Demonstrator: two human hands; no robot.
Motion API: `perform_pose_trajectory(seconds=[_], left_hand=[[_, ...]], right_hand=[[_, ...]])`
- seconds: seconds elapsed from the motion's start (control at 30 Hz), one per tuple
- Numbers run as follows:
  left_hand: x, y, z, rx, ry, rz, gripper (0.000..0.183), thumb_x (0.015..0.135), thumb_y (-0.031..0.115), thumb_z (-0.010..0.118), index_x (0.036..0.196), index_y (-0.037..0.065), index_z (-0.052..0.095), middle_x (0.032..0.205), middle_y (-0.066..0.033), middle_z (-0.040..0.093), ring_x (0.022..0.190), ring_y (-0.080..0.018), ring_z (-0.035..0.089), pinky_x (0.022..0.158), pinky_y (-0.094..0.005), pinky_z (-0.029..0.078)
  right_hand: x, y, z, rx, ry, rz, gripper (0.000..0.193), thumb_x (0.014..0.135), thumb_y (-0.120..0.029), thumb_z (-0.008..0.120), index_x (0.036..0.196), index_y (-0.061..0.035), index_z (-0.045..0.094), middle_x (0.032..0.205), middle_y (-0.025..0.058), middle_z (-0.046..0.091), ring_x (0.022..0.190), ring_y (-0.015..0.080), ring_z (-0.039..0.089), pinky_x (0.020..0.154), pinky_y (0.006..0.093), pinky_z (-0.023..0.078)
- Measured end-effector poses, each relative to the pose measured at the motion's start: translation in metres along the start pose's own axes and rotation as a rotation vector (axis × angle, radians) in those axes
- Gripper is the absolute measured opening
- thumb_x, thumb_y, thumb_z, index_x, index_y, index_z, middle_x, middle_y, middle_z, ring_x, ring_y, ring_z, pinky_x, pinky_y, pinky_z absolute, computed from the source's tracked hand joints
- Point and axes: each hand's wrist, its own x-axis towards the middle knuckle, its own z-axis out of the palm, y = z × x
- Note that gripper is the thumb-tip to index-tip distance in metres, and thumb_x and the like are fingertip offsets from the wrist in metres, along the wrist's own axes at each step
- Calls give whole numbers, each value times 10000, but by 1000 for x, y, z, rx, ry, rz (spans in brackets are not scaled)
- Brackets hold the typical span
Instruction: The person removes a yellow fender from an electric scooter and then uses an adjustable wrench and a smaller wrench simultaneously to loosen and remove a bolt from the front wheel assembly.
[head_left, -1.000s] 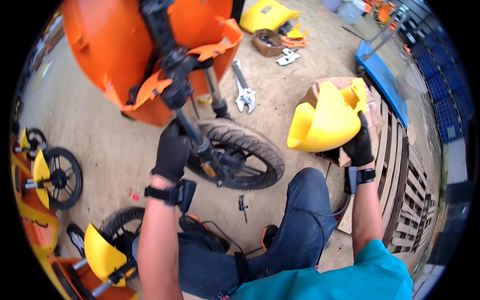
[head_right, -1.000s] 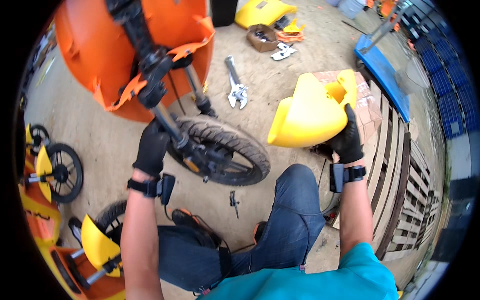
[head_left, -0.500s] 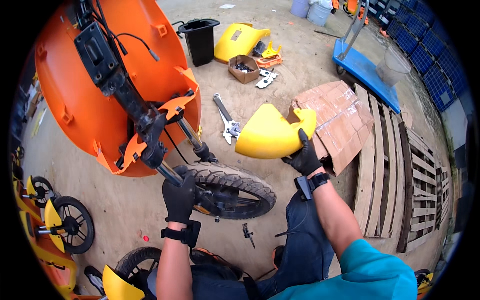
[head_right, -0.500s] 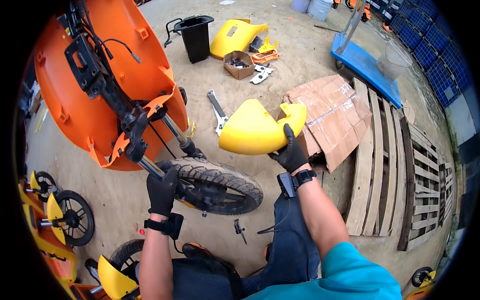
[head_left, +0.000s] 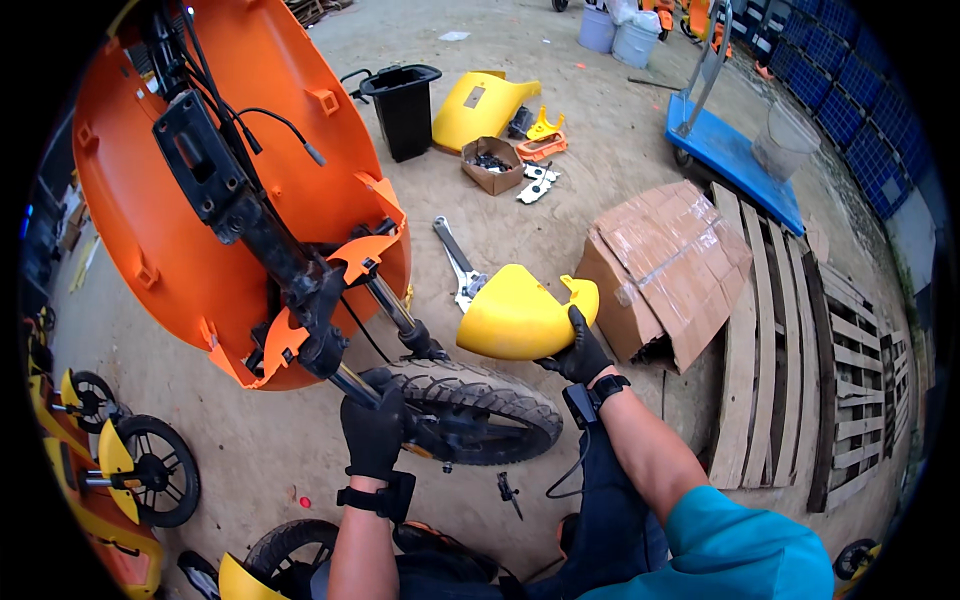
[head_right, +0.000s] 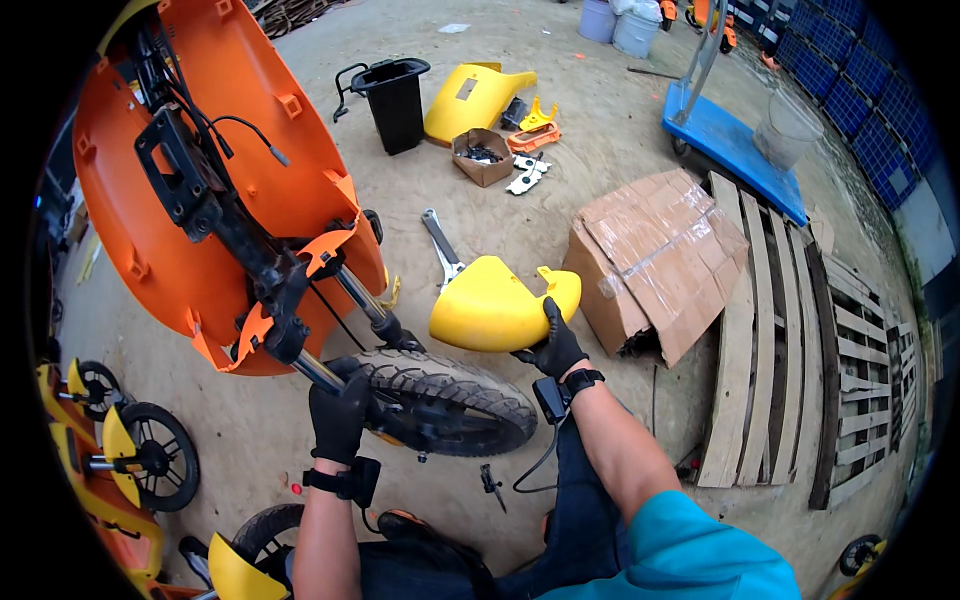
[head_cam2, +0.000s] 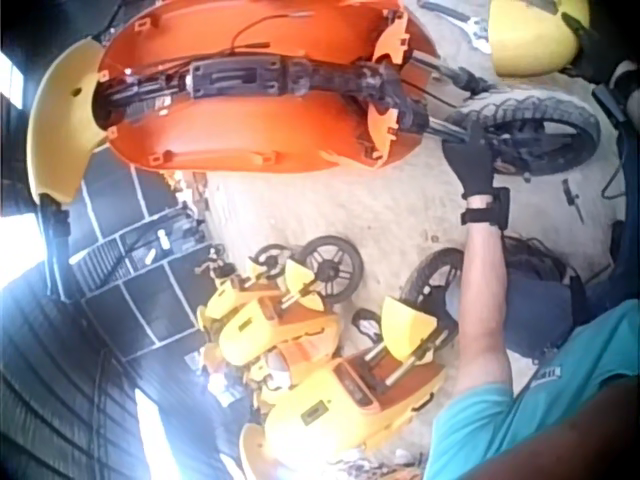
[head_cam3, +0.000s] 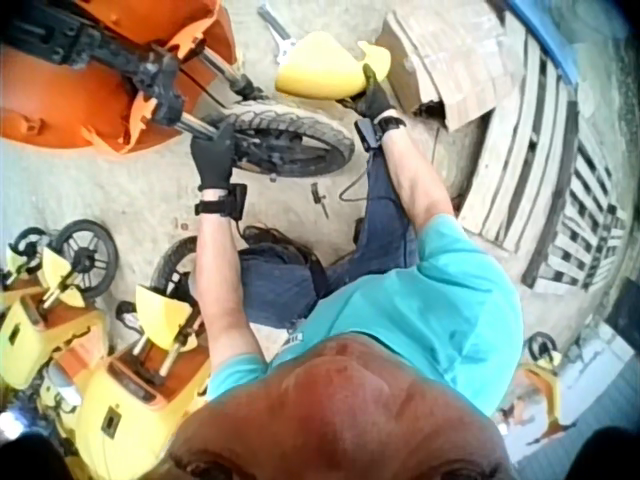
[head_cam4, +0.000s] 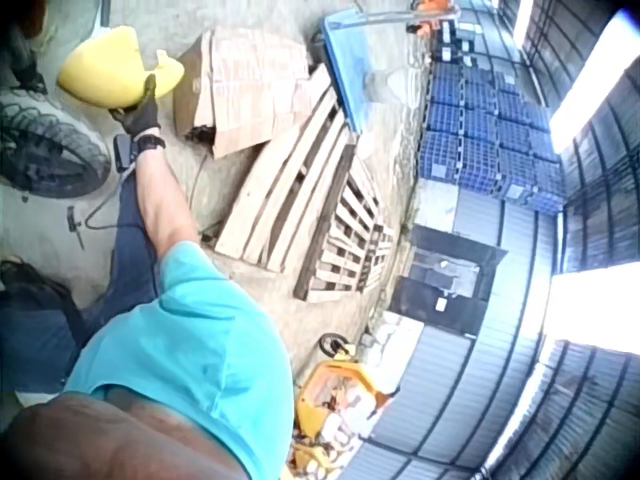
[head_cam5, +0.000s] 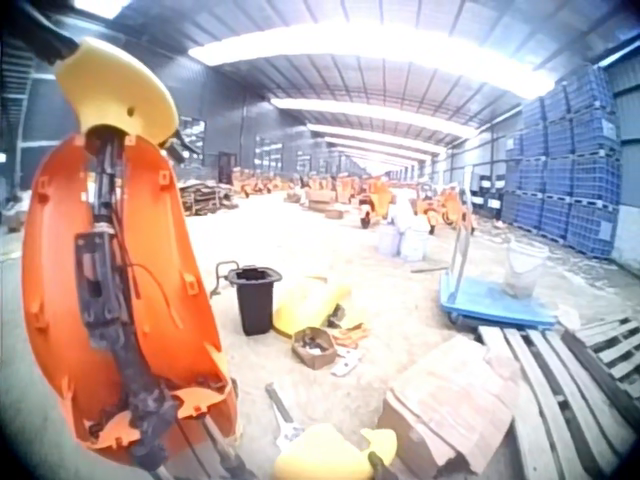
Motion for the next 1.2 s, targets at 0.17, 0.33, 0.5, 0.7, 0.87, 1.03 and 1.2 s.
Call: perform_pose_trajectory(seconds=[0.17, 0.33, 0.5, 0.7, 0.87, 1.03, 1.2], left_hand=[[1, 0, 1, -8, -15, -7, 191, 812, 21, 617, 994, -34, 607, 841, -86, 633, 703, -140, 600, 649, -275, 489], [2, -9, 1, -3, -22, 9, 189, 809, 22, 617, 989, -34, 610, 857, -91, 635, 750, -142, 604, 684, -279, 489], [1, -3, -7, -5, -28, -13, 192, 801, 18, 612, 986, -34, 613, 870, -98, 638, 759, -150, 609, 692, -280, 488], [4, -7, -1, -43, -33, -4, 176, 807, 22, 608, 976, -27, 611, 822, -79, 632, 700, -136, 597, 648, -273, 485], [2, -1, -8, -16, -21, -17, 164, 813, 30, 620, 968, -24, 612, 807, -67, 624, 682, -116, 589, 616, -255, 480], [3, -6, -3, 10, -35, -3, 174, 799, 25, 626, 963, -31, 619, 827, -85, 640, 713, -136, 600, 656, -274, 484], [3, -7, -1, -8, -23, -35, 185, 790, 19, 634, 966, -38, 625, 851, -89, 651, 744, -137, 610, 673, -272, 486]], right_hand=[[15, 5, -17, -10, -59, 9, 711, 840, -691, 493, 1366, -219, 413, 1370, 92, 464, 1238, 314, 454, 974, 557, 386], [18, 6, -12, -214, -149, -193, 714, 847, -729, 414, 1373, -246, 408, 1387, 83, 453, 1238, 318, 448, 956, 549, 402], [49, -71, 67, 267, -194, -275, 652, 921, -611, 376, 1352, -124, 419, 1362, 118, 468, 1225, 314, 469, 1046, 494, 385], [100, -201, 142, -344, -480, -576, 516, 985, -373, 451, 1379, -62, 329, 1382, 154, 438, 1232, 273, 470, 1048, 447, 375], [86, -144, 106, -665, 94, -258, 225, 916, -332, 587, 989, -120, 604, 885, 45, 642, 776, 156, 620, 695, 312, 538], [56, -118, 6, -948, 329, -150, 256, 893, -307, 610, 948, -57, 601, 823, 51, 626, 678, 155, 585, 618, 299, 517], [11, -140, -63, -1383, 553, -348, 308, 861, -305, 615, 1027, -45, 621, 896, 91, 655, 763, 199, 627, 707, 326, 525]])
